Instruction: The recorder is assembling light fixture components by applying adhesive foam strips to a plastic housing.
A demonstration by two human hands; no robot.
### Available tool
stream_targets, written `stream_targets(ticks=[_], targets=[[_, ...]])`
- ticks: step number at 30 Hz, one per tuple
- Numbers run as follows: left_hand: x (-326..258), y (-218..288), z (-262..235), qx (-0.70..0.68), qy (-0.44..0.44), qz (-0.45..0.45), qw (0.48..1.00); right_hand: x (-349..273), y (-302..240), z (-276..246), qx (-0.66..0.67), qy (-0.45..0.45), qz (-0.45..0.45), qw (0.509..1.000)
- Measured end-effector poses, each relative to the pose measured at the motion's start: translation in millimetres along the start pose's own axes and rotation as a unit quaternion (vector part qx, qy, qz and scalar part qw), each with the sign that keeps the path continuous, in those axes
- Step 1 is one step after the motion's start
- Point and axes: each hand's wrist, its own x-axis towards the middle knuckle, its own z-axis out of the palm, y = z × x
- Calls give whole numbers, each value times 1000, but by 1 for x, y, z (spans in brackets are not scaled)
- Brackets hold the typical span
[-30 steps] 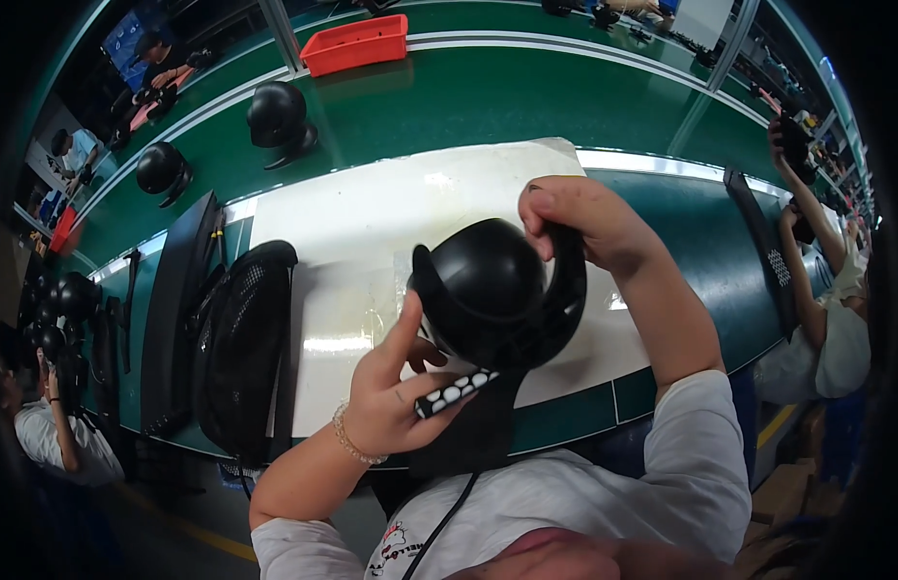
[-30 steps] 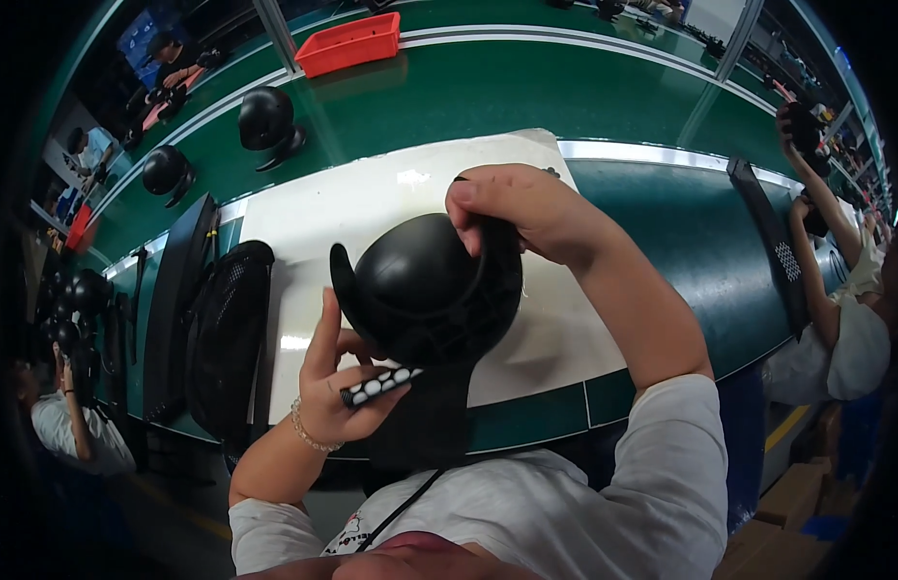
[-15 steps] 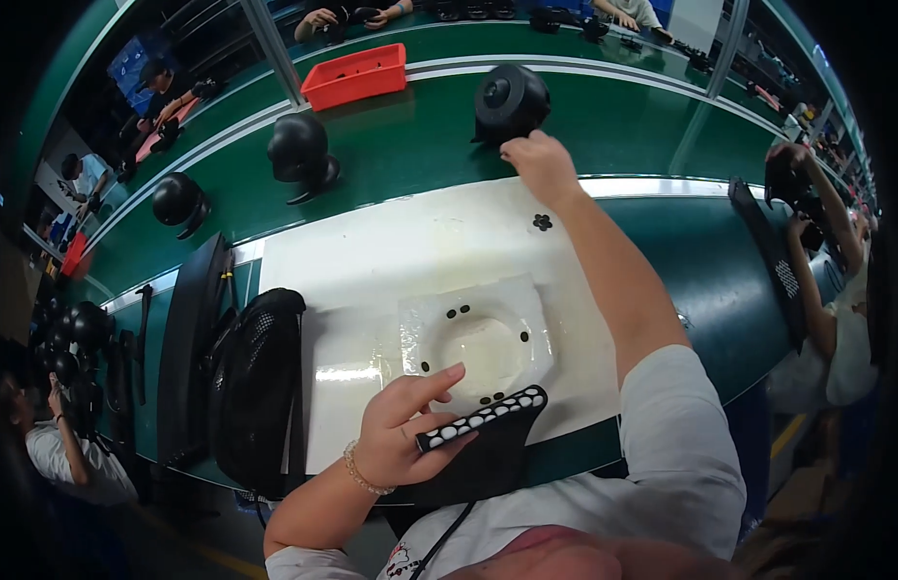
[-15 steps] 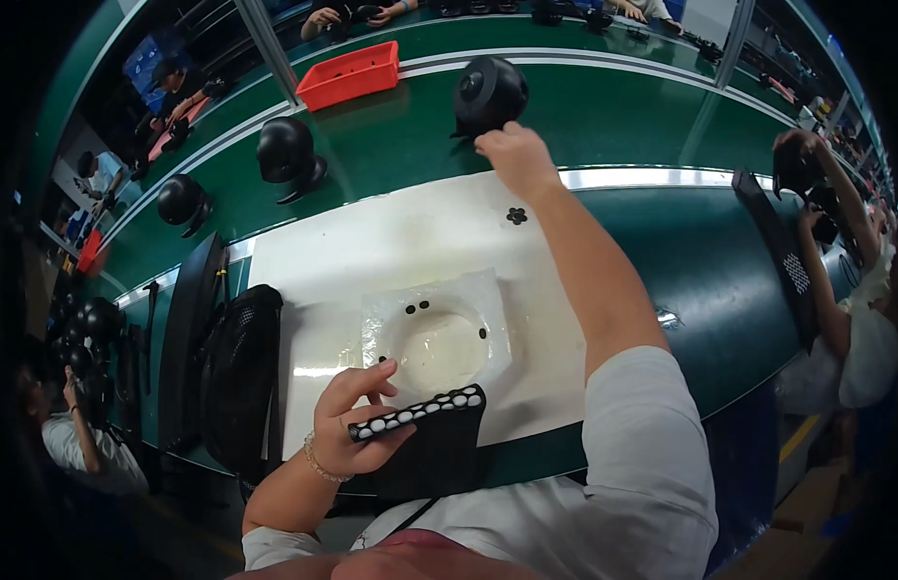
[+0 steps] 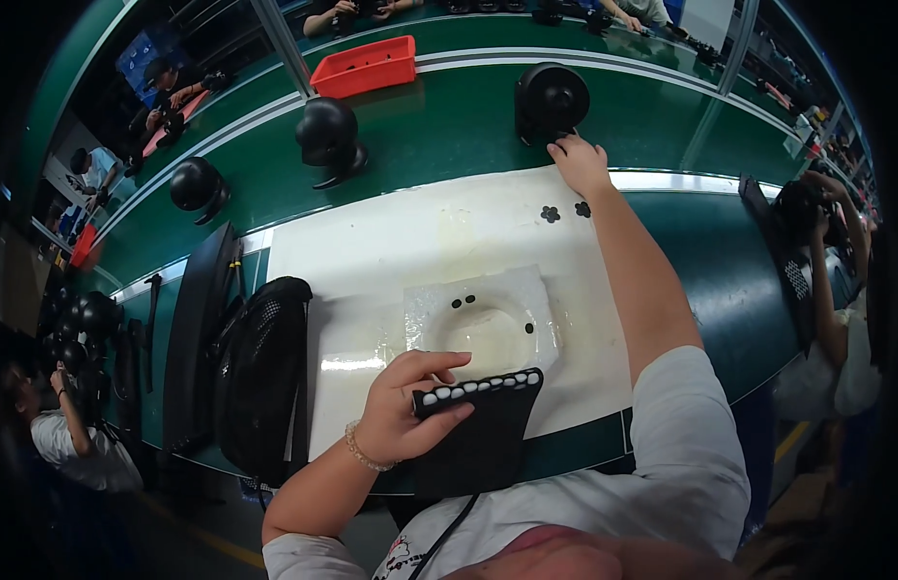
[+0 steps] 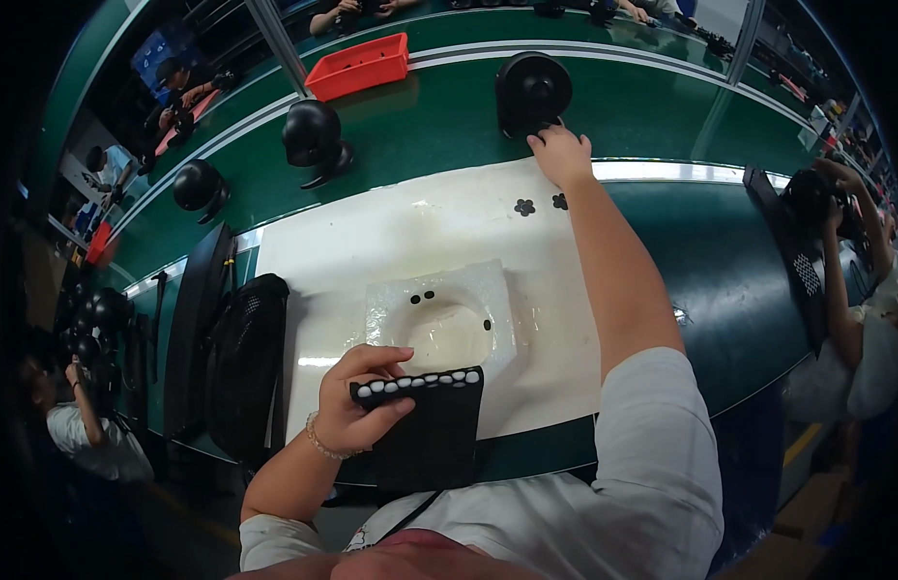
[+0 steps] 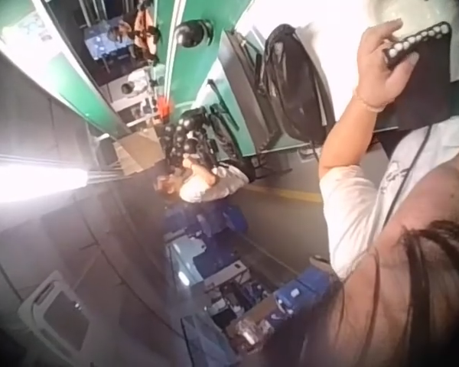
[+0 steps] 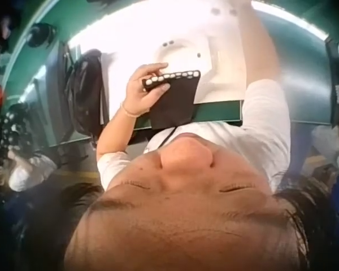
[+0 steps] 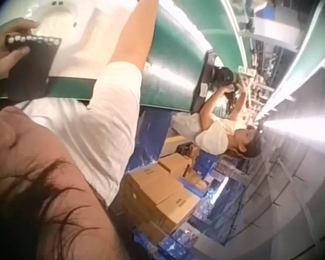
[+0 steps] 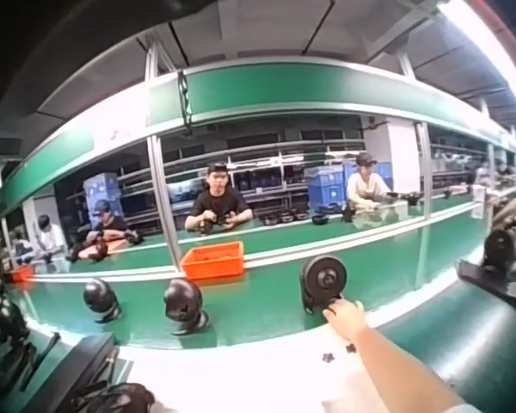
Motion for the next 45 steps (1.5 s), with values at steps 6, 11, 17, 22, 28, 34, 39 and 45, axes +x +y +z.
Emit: stream_targets(ticks=[6,11,17,22,28,34,39,45], targets=[[2,1,-12,-112,62,-156,979,-22,-23,-5,34,25,-164,986],[-1,-20,-16,-237,91,-248,935,-48,-80,-17,143,-90,-248,954],[-2,-29,-11,-245,92,-234,936,-18,-185,-15,47,-297,-292,908],[1,-30,-11,-214,65,-198,954,17,-240,34,-20,-263,-306,915],[3,-31,-21,-166,35,-162,972,11,-247,53,-38,-105,-299,948],[5,-25,-21,-137,42,-132,981,6,-216,-7,80,7,-263,961],[0,-14,-21,-103,67,-101,987,-68,-182,-109,515,-135,-68,844],[-16,18,-20,-137,-10,-13,990,-166,-140,-159,642,-242,-41,727]])
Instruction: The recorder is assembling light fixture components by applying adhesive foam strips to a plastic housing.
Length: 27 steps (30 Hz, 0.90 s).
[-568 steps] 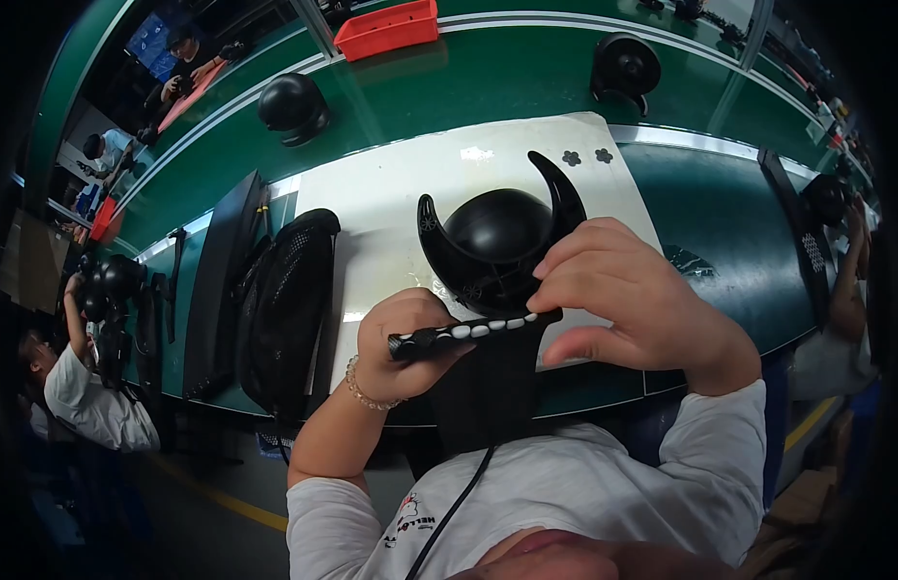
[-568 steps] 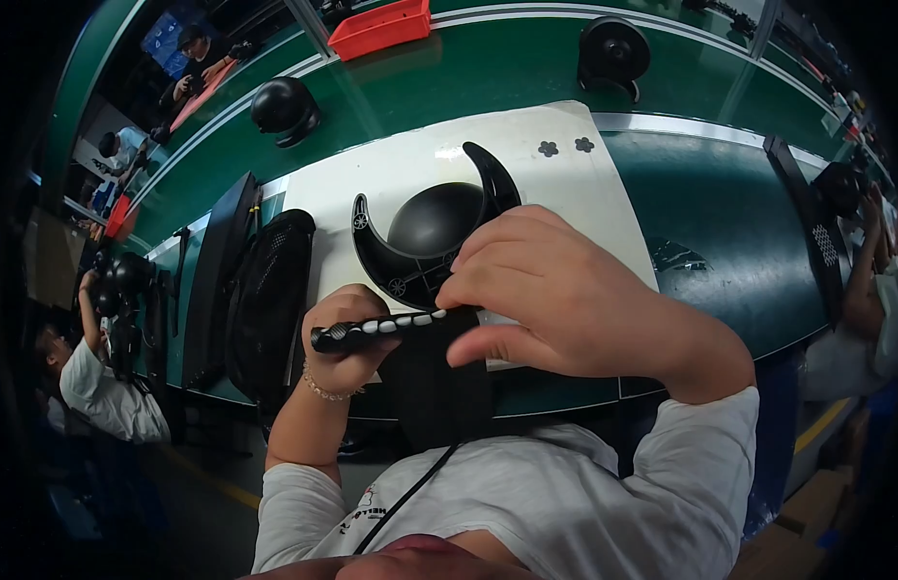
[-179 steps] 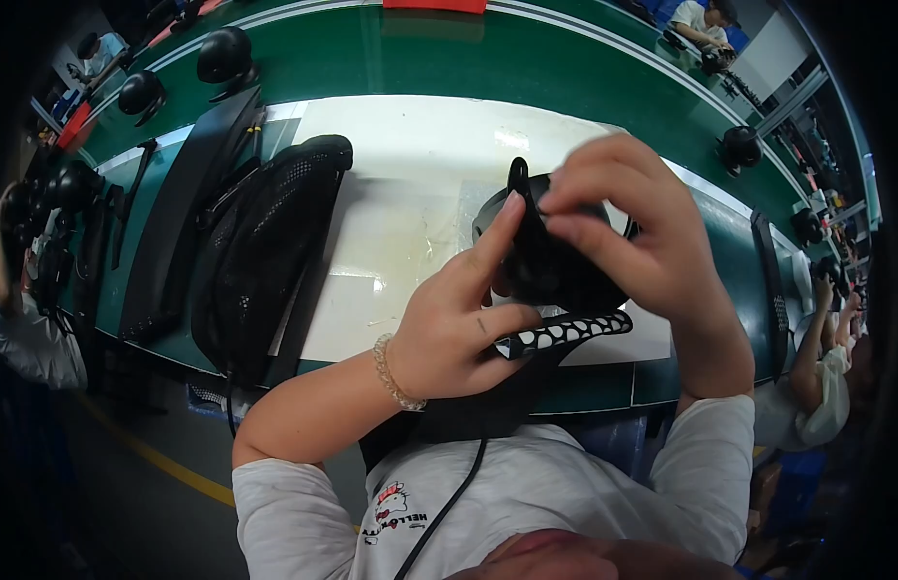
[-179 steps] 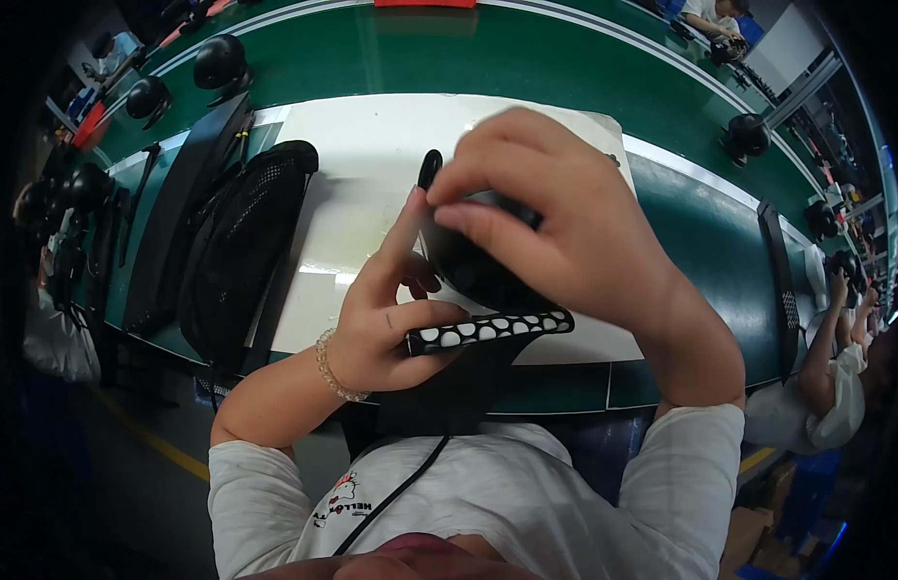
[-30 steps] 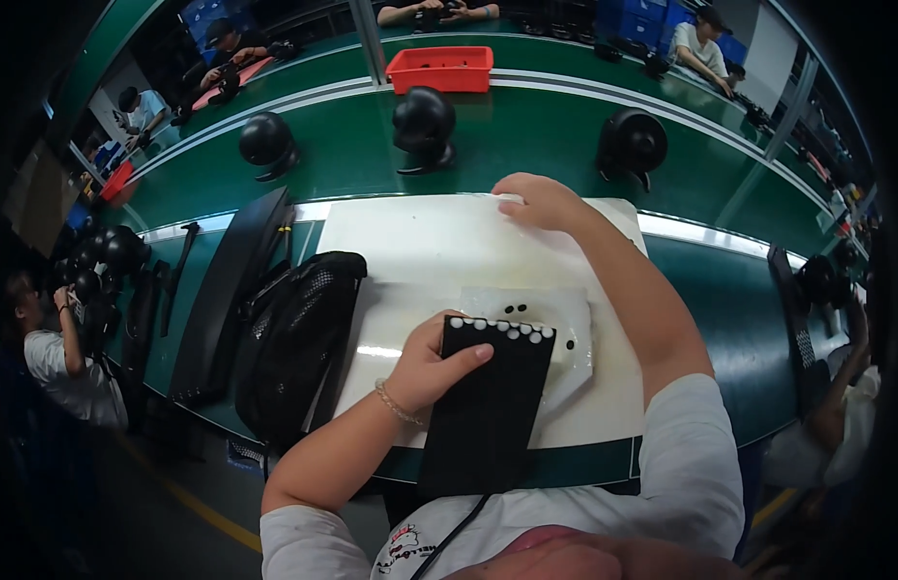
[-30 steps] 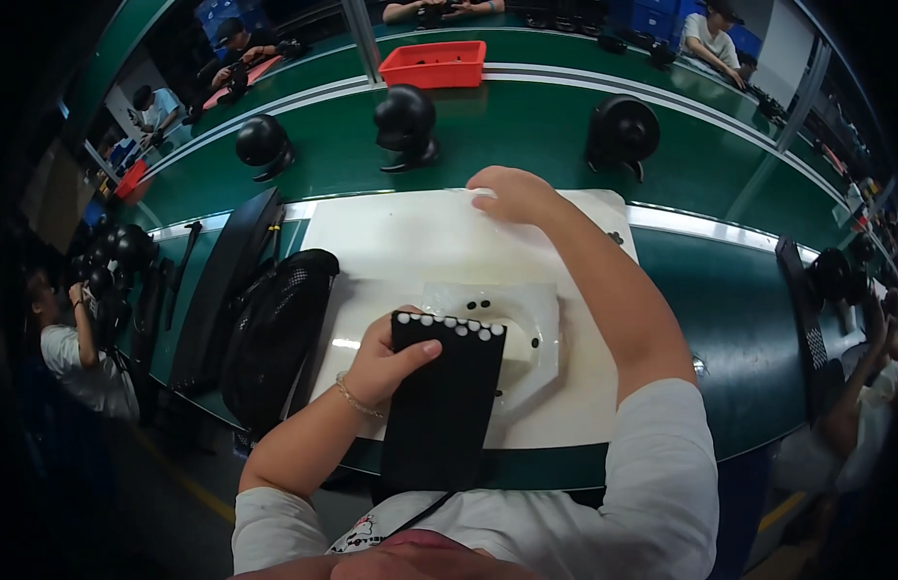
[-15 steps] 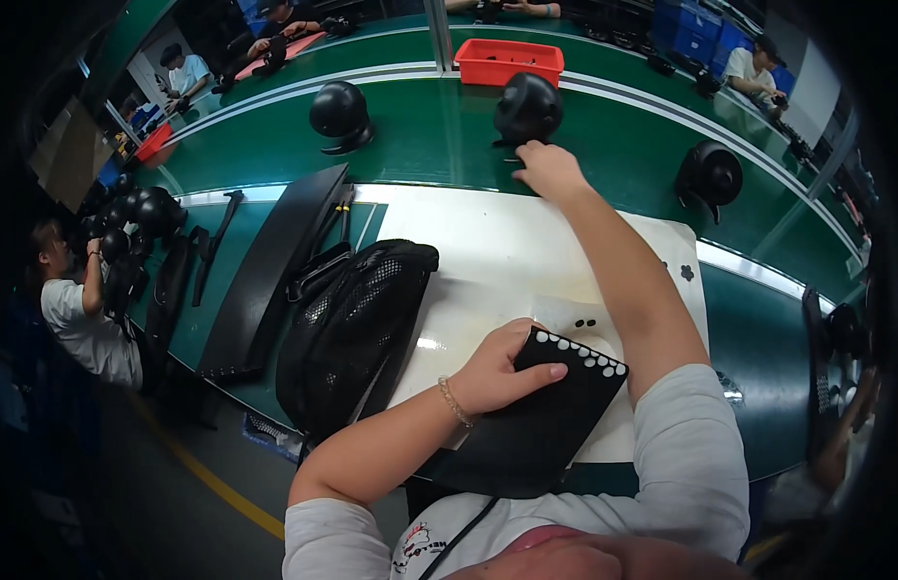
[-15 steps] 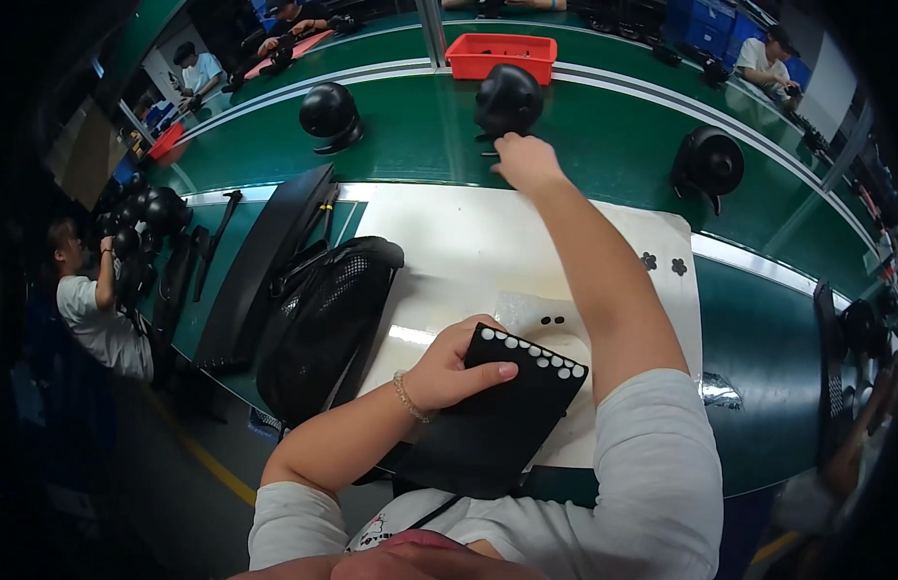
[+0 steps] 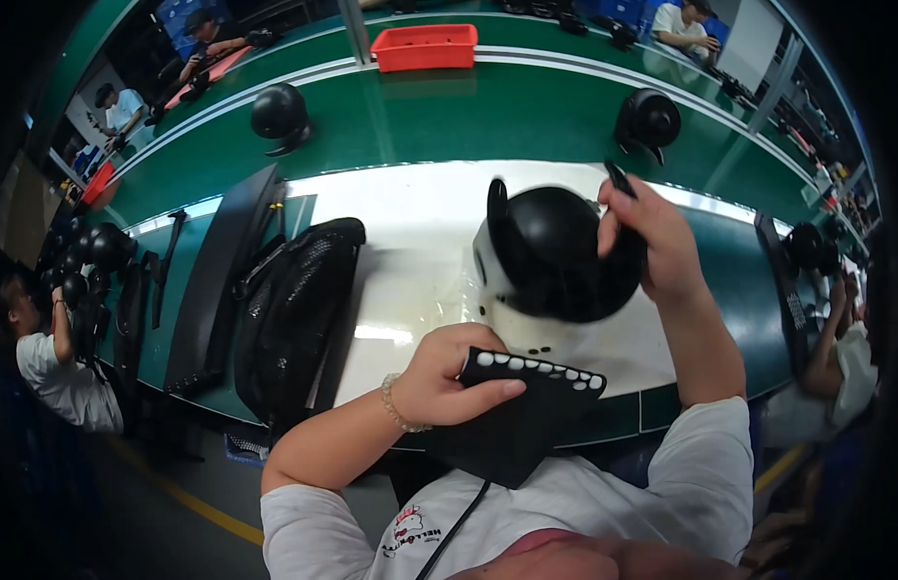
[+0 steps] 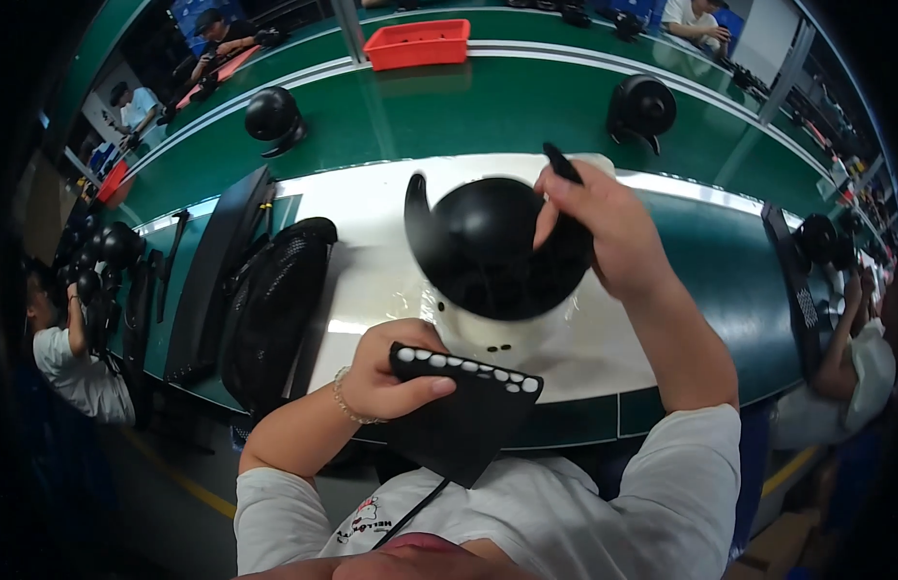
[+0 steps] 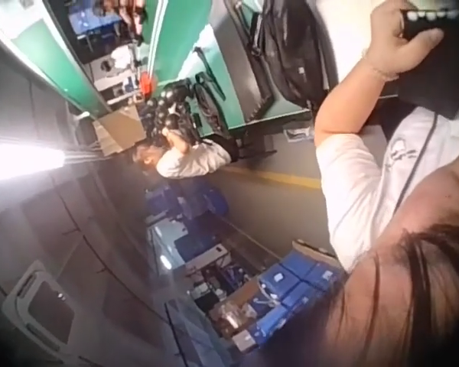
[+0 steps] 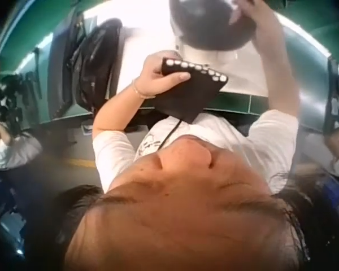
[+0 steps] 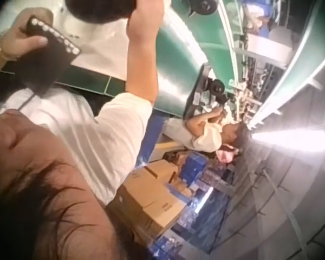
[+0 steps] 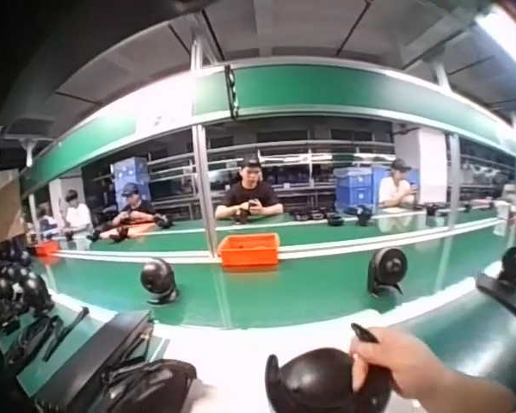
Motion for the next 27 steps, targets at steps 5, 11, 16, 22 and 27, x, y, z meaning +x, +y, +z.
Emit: stream_targets(ticks=[5,11,16,22,27], targets=[[4,12,8,5,17,-7,1000,-29,26,0,-16,65,63,996],[-2,5,9,68,51,9,996,-40,18,-10,-440,90,-179,875],[-5,7,14,68,46,8,997,-79,-3,23,-505,-106,-309,799],[4,1,11,-2,29,97,995,-78,16,27,-491,-75,-351,794],[0,-1,19,-34,78,74,994,-74,15,25,-461,-75,-365,805]])
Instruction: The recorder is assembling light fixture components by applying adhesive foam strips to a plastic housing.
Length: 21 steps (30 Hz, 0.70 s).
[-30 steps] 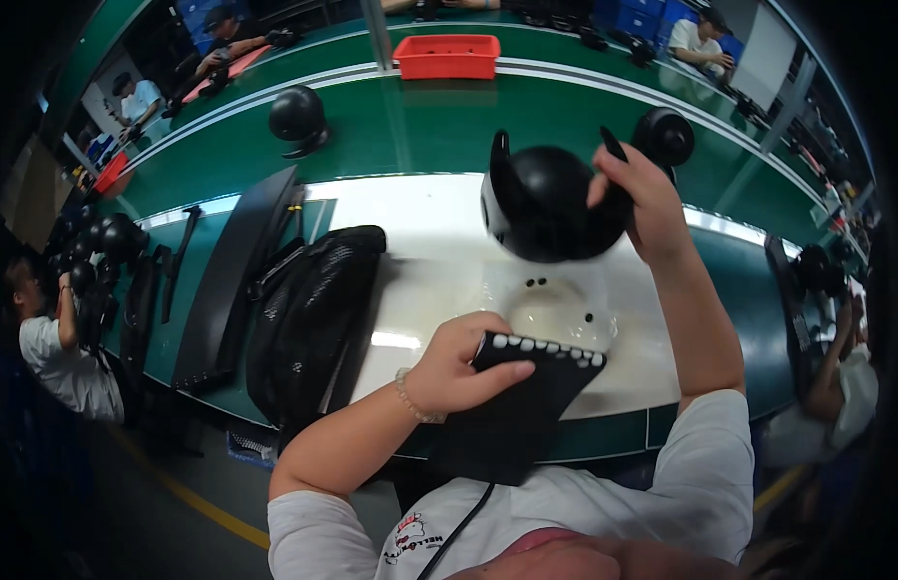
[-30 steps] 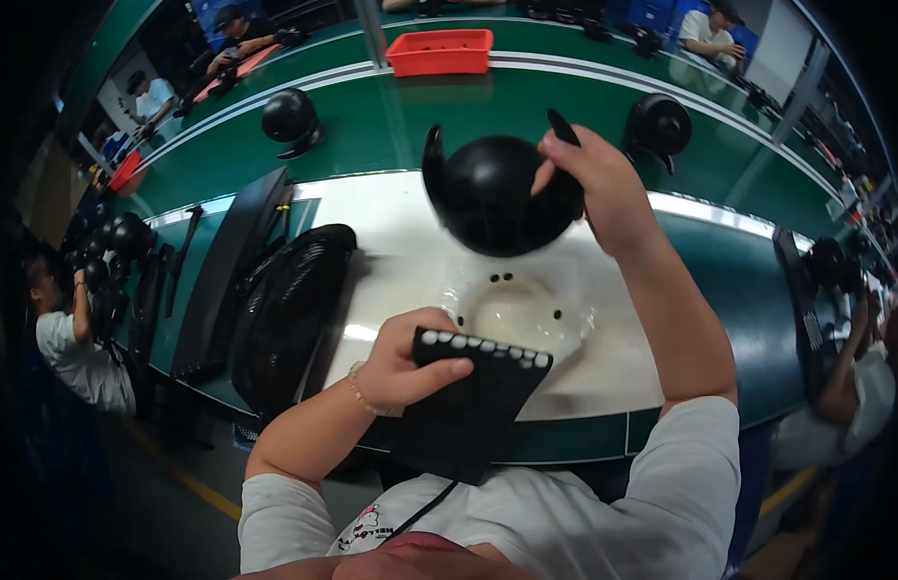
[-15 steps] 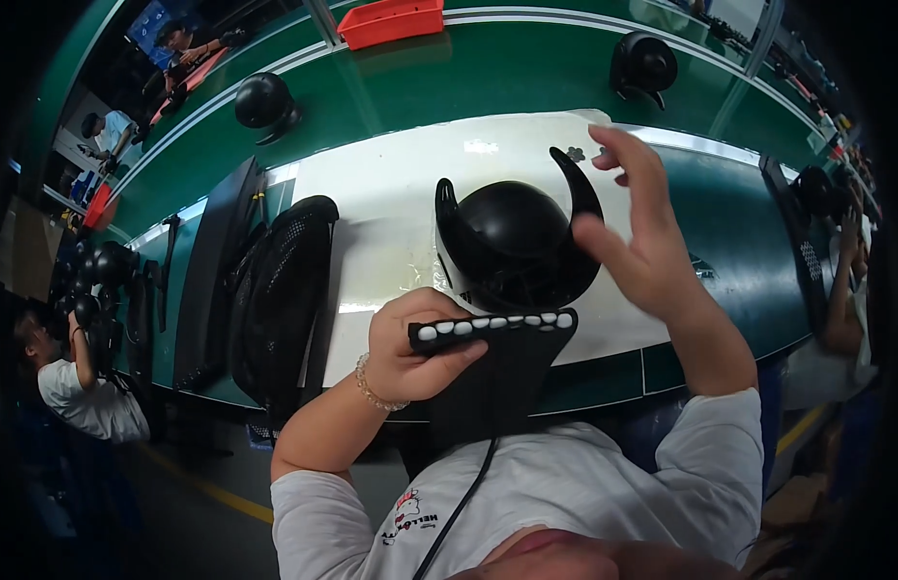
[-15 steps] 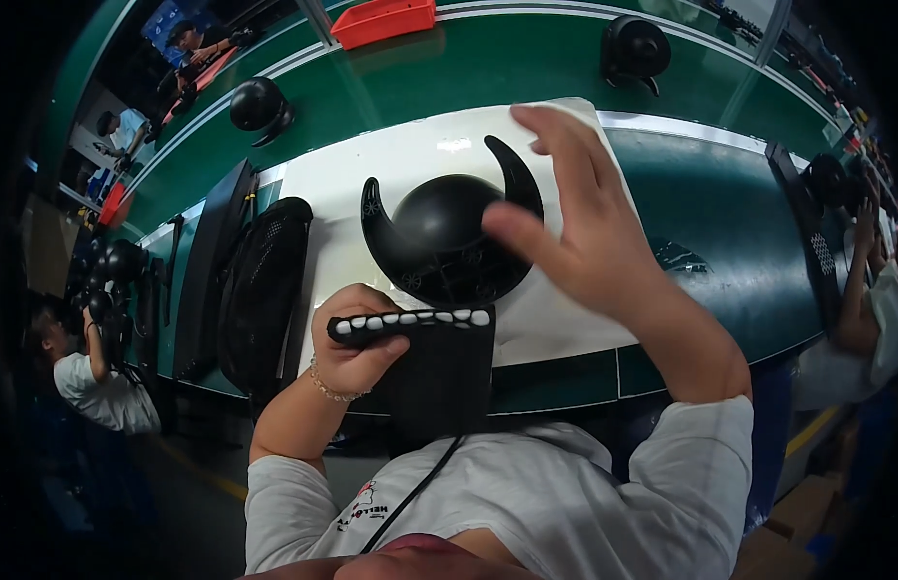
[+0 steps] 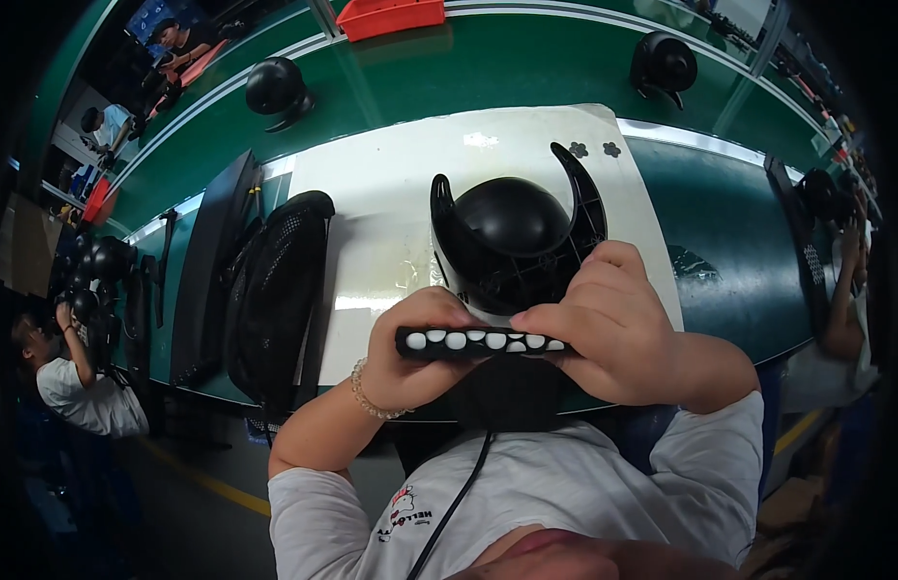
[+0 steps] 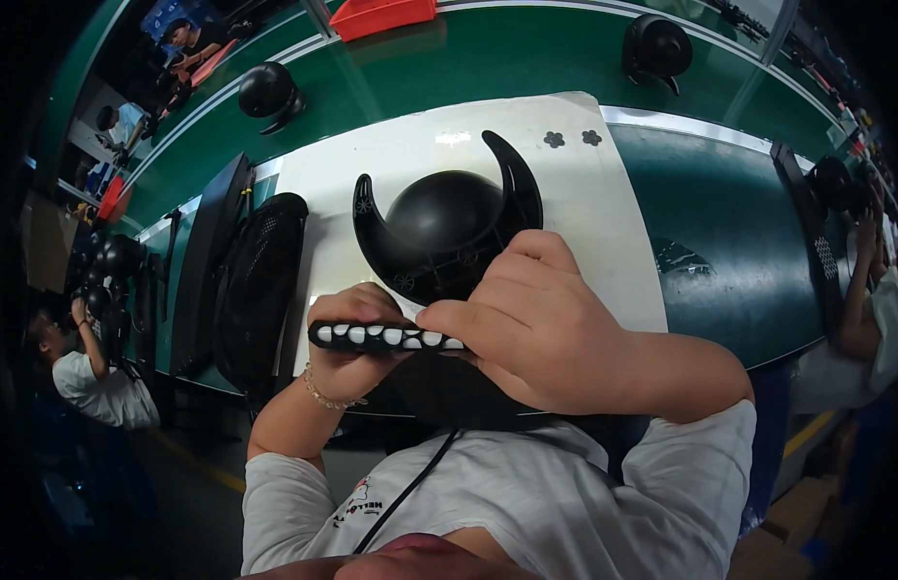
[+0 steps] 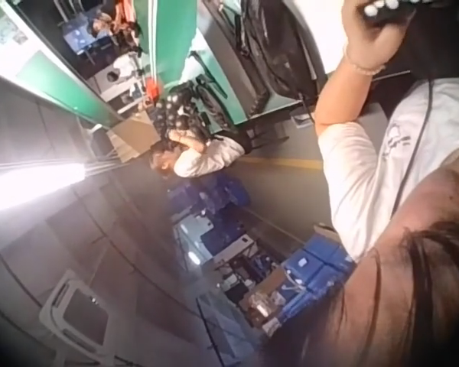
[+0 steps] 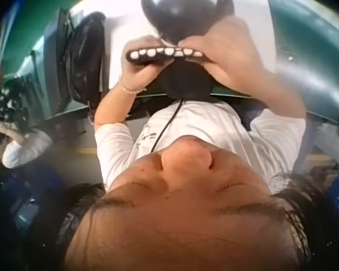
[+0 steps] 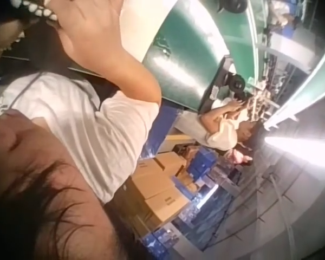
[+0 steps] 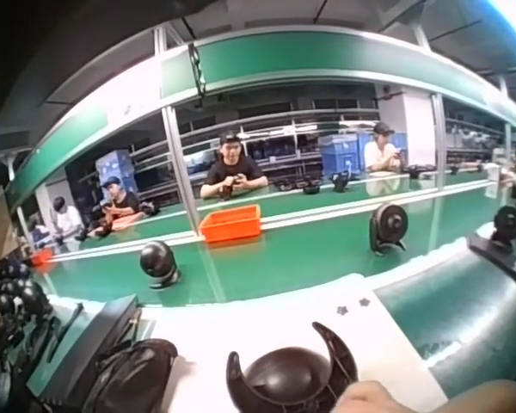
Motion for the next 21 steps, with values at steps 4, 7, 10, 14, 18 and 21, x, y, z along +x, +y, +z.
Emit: stream_targets(ticks=[4,7,10,14,18,21], targets=[[4,7,-3,39,-25,-67,997,3,0,-8,32,-35,15,999],[1,7,-6,46,-19,-50,997,6,-2,-12,75,-23,49,996],[0,4,-6,71,11,-14,997,5,2,-22,111,10,91,990],[1,3,-3,74,26,-24,997,4,0,-24,33,8,38,999],[1,4,-2,72,40,-30,996,4,-2,-24,-21,8,32,999],[0,4,-3,71,28,-53,996,3,0,-26,-89,-8,-55,994]])
